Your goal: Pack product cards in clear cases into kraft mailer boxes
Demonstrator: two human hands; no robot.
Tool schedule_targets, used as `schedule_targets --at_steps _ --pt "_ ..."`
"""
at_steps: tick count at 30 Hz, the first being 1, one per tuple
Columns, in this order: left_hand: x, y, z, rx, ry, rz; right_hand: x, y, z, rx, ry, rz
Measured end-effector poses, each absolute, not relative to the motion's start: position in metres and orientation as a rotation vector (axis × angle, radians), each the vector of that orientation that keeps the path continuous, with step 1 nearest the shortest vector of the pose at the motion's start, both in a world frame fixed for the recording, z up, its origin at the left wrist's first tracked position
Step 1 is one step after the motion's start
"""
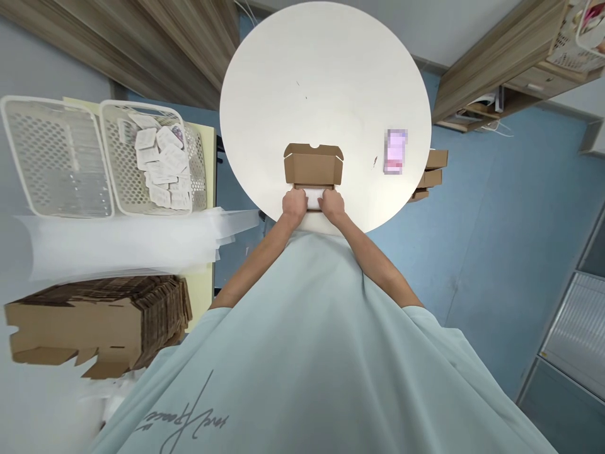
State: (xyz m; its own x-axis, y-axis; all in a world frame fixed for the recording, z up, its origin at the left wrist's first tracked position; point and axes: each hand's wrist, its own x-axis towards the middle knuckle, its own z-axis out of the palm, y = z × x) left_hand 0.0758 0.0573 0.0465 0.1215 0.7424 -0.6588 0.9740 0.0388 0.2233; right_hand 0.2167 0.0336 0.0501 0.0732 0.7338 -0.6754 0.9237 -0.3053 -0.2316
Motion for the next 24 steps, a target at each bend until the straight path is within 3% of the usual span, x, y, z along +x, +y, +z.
schedule_targets --at_steps 3,9,15,24 --pt "0.057 0.06 0.058 1.73 1.742 -0.304 0.238 0.029 0.067 2.27 1.645 -1.068" --pt "0.013 0.099 0.055 1.471 1.912 0.362 0.301 0.047 0.067 2.837 1.785 -1.175" --pt "0.021 0.132 0.036 1.227 1.693 0.483 0.306 0.082 0.035 2.719 1.527 -1.835" --pt "0.023 0.117 0.045 1.145 1.539 0.56 0.297 0.074 0.032 2.664 1.613 -1.913"
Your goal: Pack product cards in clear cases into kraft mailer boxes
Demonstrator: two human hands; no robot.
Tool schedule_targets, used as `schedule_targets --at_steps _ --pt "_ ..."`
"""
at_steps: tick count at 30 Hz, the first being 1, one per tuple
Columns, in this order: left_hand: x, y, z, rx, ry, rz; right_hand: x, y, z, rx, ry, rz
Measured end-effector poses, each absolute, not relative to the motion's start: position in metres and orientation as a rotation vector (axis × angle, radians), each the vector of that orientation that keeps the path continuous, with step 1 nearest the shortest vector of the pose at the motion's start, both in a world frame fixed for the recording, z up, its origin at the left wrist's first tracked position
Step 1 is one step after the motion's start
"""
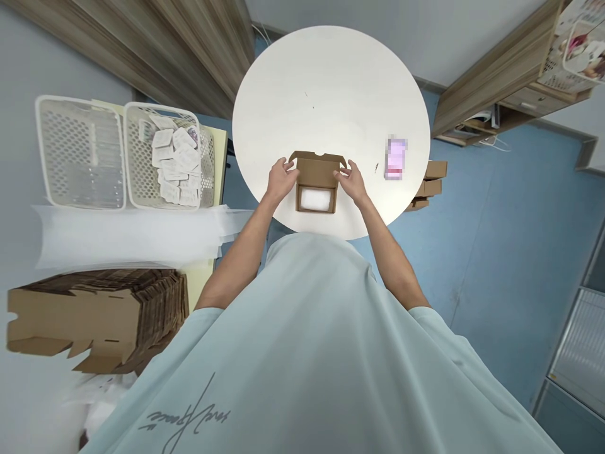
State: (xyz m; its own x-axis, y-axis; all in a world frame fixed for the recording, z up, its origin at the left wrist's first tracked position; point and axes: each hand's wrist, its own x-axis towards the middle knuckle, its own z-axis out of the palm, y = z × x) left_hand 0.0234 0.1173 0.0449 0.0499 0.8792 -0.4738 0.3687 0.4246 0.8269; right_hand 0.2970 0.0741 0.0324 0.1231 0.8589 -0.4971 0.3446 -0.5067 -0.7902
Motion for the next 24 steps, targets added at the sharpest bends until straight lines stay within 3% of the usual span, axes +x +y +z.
schedule_targets --at_steps 9,24 --pt "0.018 0.109 0.031 1.236 1.333 0.719 0.3 0.068 0.034 -1.756 -1.265 1.207" --pt "0.022 0.017 0.008 1.418 1.461 0.555 0.276 -0.03 0.037 -1.829 -1.533 1.143"
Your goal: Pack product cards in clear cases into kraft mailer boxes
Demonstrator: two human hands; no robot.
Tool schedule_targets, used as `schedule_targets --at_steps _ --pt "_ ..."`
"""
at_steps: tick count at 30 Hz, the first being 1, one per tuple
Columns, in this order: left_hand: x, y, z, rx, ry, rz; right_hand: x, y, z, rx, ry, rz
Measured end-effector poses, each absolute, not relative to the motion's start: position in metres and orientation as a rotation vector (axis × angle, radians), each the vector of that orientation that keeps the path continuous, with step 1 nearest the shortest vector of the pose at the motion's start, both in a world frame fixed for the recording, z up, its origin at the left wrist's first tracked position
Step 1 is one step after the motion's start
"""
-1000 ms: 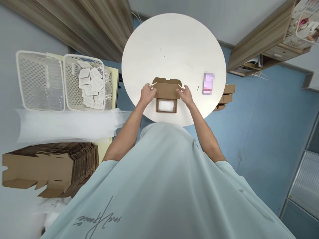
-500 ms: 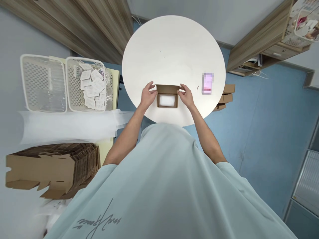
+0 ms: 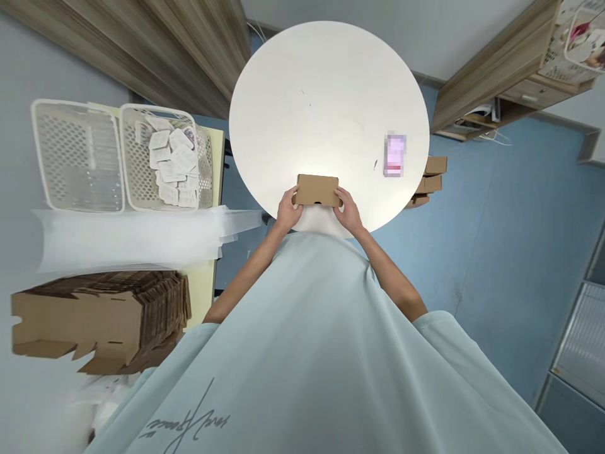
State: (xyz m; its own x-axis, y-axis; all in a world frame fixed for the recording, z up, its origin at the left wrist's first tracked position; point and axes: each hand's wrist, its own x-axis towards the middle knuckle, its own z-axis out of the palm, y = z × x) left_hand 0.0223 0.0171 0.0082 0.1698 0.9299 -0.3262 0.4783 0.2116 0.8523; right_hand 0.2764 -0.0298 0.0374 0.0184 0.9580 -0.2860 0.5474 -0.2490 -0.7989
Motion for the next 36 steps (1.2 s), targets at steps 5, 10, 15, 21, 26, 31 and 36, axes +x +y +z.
schedule_targets --at_steps 5,10,15,21,26,31,36 --pt "0.016 -0.001 0.026 1.551 1.479 0.416 0.275 -0.044 0.054 -1.965 -1.618 1.172" --pt "0.014 -0.008 0.042 1.573 1.548 0.383 0.277 -0.051 0.061 -2.08 -1.627 1.121" --pt "0.017 -0.013 0.05 1.573 1.549 0.244 0.274 -0.051 0.063 -2.208 -1.72 1.218" --pt "0.02 -0.014 0.045 1.551 1.598 0.102 0.271 -0.049 0.06 -2.284 -1.742 1.357" --pt "0.022 -0.009 0.039 1.531 1.66 0.028 0.272 -0.053 0.049 -2.246 -1.708 1.412" --pt "0.025 -0.007 0.036 1.46 1.673 0.047 0.273 -0.054 0.042 -2.204 -1.64 1.414" --pt "0.027 -0.008 0.033 1.394 1.701 0.092 0.276 -0.052 0.037 -2.179 -1.527 1.441"
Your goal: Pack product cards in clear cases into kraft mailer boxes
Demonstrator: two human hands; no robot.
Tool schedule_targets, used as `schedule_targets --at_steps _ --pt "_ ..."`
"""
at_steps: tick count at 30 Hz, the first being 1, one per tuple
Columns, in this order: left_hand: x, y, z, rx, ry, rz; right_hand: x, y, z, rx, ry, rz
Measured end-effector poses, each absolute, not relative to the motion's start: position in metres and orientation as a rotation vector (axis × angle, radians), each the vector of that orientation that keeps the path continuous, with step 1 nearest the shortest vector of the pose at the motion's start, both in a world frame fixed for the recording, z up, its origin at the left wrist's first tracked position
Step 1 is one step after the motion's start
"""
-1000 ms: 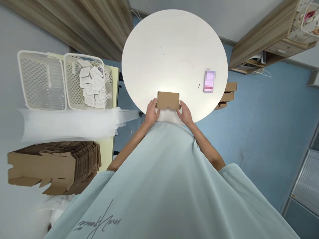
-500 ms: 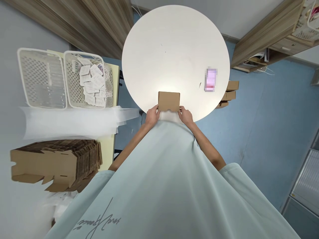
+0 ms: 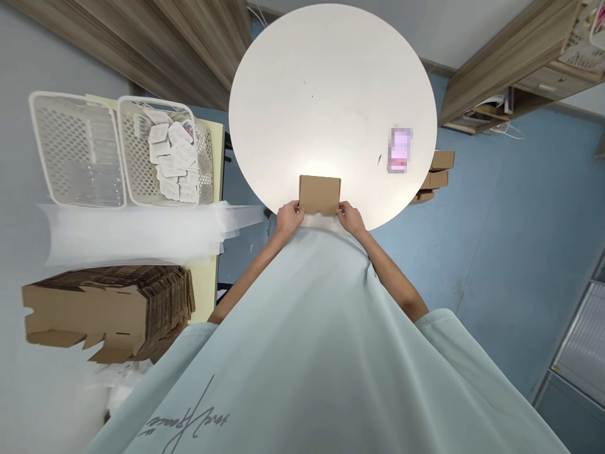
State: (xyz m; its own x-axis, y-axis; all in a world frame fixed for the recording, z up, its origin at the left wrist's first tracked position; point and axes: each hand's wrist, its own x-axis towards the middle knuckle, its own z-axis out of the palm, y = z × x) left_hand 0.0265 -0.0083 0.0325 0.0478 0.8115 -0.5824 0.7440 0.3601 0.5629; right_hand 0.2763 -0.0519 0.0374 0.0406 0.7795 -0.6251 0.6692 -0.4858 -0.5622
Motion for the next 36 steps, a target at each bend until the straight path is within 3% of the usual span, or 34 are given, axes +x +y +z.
schedule_targets --at_steps 19,36 --pt "0.034 0.0 0.012 1.315 1.76 0.107 0.279 -0.04 0.023 -2.265 -1.489 1.39" --pt "0.013 0.001 0.051 1.181 1.614 0.393 0.301 -0.034 0.055 -2.003 -1.248 1.309"
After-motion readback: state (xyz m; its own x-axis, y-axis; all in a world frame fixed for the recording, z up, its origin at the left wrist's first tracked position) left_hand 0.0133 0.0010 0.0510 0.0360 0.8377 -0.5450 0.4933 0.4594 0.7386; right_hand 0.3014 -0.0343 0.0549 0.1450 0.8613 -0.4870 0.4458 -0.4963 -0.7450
